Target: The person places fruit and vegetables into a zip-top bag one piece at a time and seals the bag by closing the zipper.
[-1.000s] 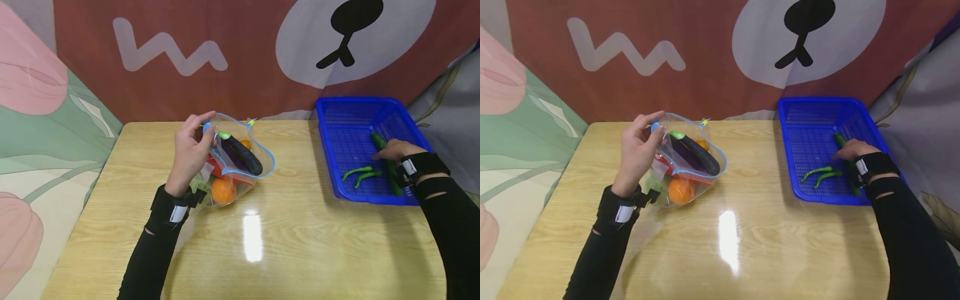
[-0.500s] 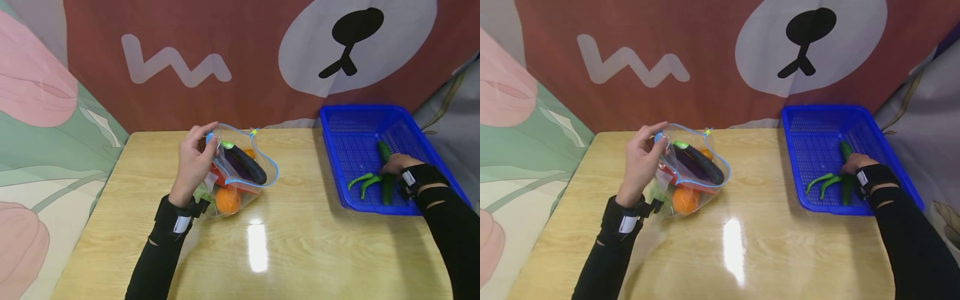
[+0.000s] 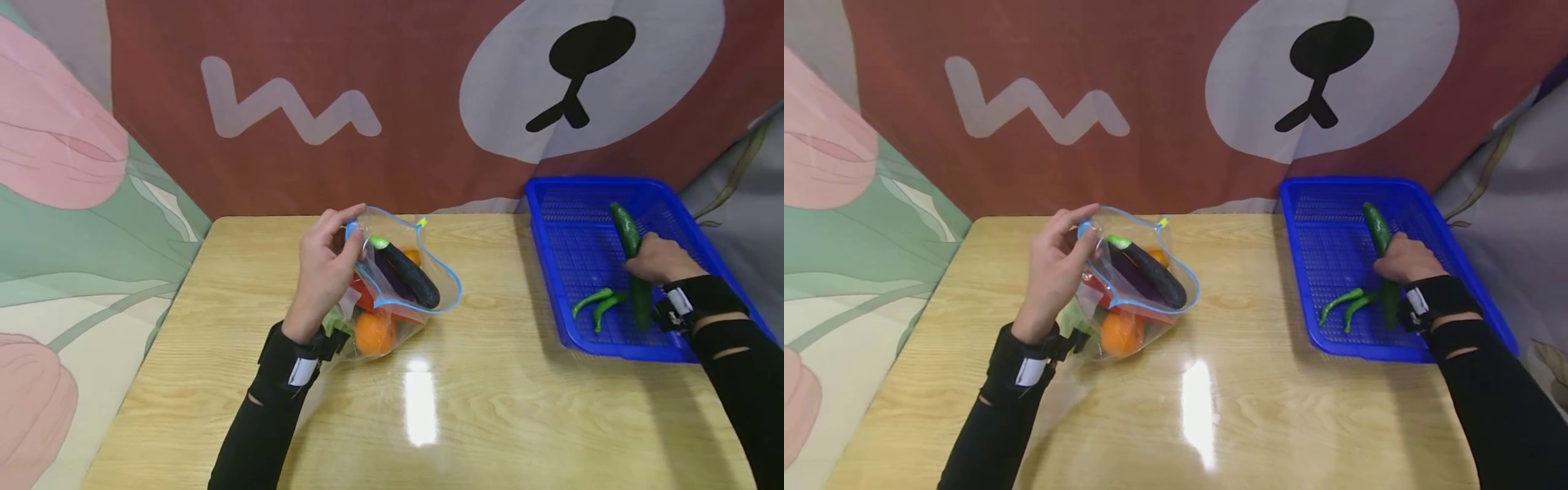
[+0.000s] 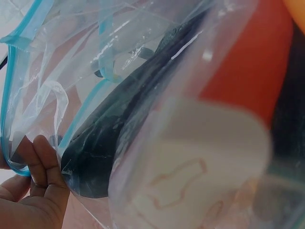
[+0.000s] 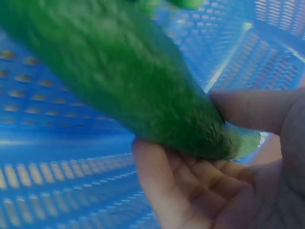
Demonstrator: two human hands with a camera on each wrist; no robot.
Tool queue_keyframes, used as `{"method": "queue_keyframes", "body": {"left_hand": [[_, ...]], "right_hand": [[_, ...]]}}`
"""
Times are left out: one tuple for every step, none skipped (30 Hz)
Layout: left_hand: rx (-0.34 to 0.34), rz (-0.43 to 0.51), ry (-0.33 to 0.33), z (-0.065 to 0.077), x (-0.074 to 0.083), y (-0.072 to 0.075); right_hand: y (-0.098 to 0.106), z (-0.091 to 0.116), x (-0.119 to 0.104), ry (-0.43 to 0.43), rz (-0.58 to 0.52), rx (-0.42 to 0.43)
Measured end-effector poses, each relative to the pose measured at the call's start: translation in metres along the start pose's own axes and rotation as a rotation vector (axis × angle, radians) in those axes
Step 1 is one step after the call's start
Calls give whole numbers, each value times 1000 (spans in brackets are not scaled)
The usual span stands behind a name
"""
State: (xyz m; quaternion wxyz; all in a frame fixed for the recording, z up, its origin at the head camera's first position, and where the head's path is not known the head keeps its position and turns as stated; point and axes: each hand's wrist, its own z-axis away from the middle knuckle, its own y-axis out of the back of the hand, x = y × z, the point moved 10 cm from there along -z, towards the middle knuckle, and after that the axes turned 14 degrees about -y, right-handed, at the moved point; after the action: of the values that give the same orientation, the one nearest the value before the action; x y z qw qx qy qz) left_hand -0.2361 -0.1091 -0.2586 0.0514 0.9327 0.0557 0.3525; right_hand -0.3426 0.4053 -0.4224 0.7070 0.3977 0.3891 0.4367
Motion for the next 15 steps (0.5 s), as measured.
{"method": "queue_keyframes", "body": {"left_hand": [[1,3,-3,0,1,0],[2,1,-6,0,1,0],[1,-1,-9,1,2,0],[3,-2,-8,1,2,0],[3,-3,-8,1,2,1],[4,-7,-6,1,2,1],[4,-11,-3,2,1,1],[3,-14,0,2,1,1],[1,-17,2,2,1,1],[2,-18,5,2,1,1],[4,-15,6,2,0,1],[5,-14,8,2,0,0],[5,-12,7,1,0,0],[6,-10,6,1,1,0],[7,-9,4,1,1,0]], "right_hand": [[6,2,-3,9,-1,35],[12,4,-7,18,-8,70],[17,6,-12,29,-16,106],[23,10,-16,37,-31,139],[29,13,-21,41,-50,172],[34,17,-26,49,-73,205],[40,21,-31,51,-97,236],[46,27,-38,60,-123,268],[52,33,-45,70,-148,304],[59,41,-52,78,-171,337],[66,49,-60,94,-197,377],[72,60,-70,119,-225,418],[79,72,-80,142,-255,463],[85,85,-91,173,-294,513],[92,99,-102,202,-330,561]]}}
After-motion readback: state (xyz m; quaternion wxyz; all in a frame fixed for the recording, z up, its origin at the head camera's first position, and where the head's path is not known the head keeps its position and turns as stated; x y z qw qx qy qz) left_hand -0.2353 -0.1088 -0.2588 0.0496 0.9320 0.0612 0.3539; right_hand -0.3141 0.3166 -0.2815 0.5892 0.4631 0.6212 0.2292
